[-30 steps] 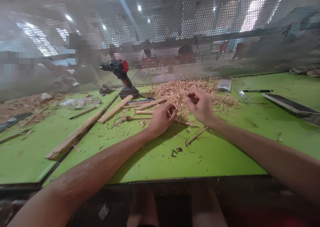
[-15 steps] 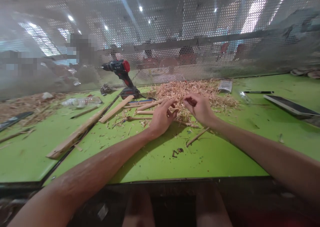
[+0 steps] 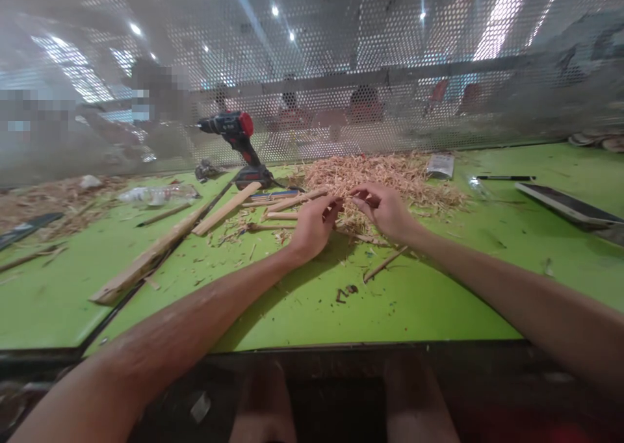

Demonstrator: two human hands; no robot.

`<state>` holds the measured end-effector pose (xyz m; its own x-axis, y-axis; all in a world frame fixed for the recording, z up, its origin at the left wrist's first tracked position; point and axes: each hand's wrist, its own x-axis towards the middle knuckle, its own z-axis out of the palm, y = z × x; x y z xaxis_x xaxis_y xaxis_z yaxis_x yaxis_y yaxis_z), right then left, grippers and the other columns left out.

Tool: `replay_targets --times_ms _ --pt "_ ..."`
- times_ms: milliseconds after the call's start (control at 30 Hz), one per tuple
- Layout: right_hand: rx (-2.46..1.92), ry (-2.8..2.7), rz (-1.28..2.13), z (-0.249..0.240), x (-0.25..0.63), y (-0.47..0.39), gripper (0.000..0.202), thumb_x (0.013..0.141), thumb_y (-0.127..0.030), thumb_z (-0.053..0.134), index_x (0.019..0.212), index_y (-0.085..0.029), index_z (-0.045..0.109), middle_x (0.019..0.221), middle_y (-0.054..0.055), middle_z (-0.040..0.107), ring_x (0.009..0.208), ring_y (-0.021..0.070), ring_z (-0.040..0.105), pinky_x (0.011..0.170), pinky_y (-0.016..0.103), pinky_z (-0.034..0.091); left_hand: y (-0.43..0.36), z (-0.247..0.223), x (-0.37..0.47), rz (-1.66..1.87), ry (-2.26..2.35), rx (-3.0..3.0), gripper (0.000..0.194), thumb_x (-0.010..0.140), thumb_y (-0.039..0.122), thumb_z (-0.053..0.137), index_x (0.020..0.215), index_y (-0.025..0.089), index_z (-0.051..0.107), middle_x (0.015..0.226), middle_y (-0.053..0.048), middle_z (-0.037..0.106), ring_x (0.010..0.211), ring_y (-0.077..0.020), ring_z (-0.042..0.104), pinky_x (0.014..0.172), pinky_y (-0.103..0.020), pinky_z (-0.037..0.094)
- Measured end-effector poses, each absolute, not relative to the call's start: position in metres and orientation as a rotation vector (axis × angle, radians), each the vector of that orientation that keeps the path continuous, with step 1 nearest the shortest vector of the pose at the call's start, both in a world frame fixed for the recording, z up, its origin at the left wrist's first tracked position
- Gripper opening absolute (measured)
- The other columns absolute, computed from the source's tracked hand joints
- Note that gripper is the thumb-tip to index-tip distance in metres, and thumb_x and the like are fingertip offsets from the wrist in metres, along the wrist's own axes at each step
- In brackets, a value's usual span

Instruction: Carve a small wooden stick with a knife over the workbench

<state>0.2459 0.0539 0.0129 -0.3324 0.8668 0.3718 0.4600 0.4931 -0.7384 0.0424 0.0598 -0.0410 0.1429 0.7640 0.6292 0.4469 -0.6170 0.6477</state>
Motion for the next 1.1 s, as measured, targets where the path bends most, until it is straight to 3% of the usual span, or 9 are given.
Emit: replay_targets --times_ms 267,400,567,900,1000,1100 --pt "-0.995 -2.009 0.65 0.014 0.247 0.053 0.02 0.103 -0.033 0.072 0.084 -0.026 0.076 0.099 0.012 0.077 0.086 0.0245 0.065 0.084 0.045 0.054 0.062 -0.042 0.044 1.403 1.048 1.864 0.022 0.107 0.033 0.071 0.114 0.019 0.087 0.07 -0.002 0.076 0.057 -0.0146 0.068 0.055 -0.025 0.056" --pt "-1.065 -2.0 0.706 0.012 0.248 0.054 0.022 0.103 -0.037 0.073 0.084 -0.026 0.075 0.097 0.011 0.076 0.085 0.0246 0.066 0.079 0.044 0.053 0.066 -0.045 0.045 1.365 1.019 1.757 0.025 0.106 0.038 0.074 0.11 0.017 0.086 0.077 -0.003 0.08 0.054 -0.0124 0.068 0.049 -0.022 0.053" --pt "-1.097 -1.981 0.679 0.009 0.249 0.056 0.019 0.105 -0.026 0.065 0.088 -0.025 0.074 0.096 0.01 0.075 0.084 0.0226 0.065 0.077 0.042 0.052 0.067 -0.044 0.046 1.429 1.03 1.674 0.027 0.107 0.041 0.072 0.109 0.016 0.082 0.103 -0.01 0.087 0.055 -0.009 0.069 0.046 -0.019 0.051" --pt "-1.145 -1.986 0.691 0.008 0.248 0.059 0.018 0.11 -0.031 0.066 0.098 -0.023 0.077 0.103 0.011 0.078 0.091 0.0237 0.069 0.082 0.041 0.06 0.068 -0.046 0.045 1.409 1.037 1.689 0.028 0.099 0.045 0.079 0.093 0.018 0.082 0.082 -0.006 0.081 0.054 -0.0119 0.064 0.047 -0.022 0.049" --pt "-1.17 -1.908 0.692 0.006 0.25 0.065 0.007 0.104 -0.021 0.071 0.106 -0.02 0.077 0.113 0.014 0.078 0.1 0.0269 0.073 0.088 0.044 0.064 0.07 -0.048 0.044 1.4 1.083 1.703 0.028 0.1 0.044 0.077 0.091 0.018 0.081 0.075 -0.005 0.078 0.054 -0.0134 0.064 0.047 -0.023 0.047" --pt "-1.265 -1.86 0.717 0.005 0.251 0.069 0.028 0.093 -0.005 0.074 0.116 -0.02 0.075 0.119 0.013 0.074 0.101 0.026 0.074 0.085 0.04 0.064 0.068 -0.046 0.043 1.396 1.111 1.749 0.023 0.1 0.04 0.075 0.094 0.019 0.082 0.073 -0.004 0.077 0.055 -0.0143 0.064 0.048 -0.024 0.047"
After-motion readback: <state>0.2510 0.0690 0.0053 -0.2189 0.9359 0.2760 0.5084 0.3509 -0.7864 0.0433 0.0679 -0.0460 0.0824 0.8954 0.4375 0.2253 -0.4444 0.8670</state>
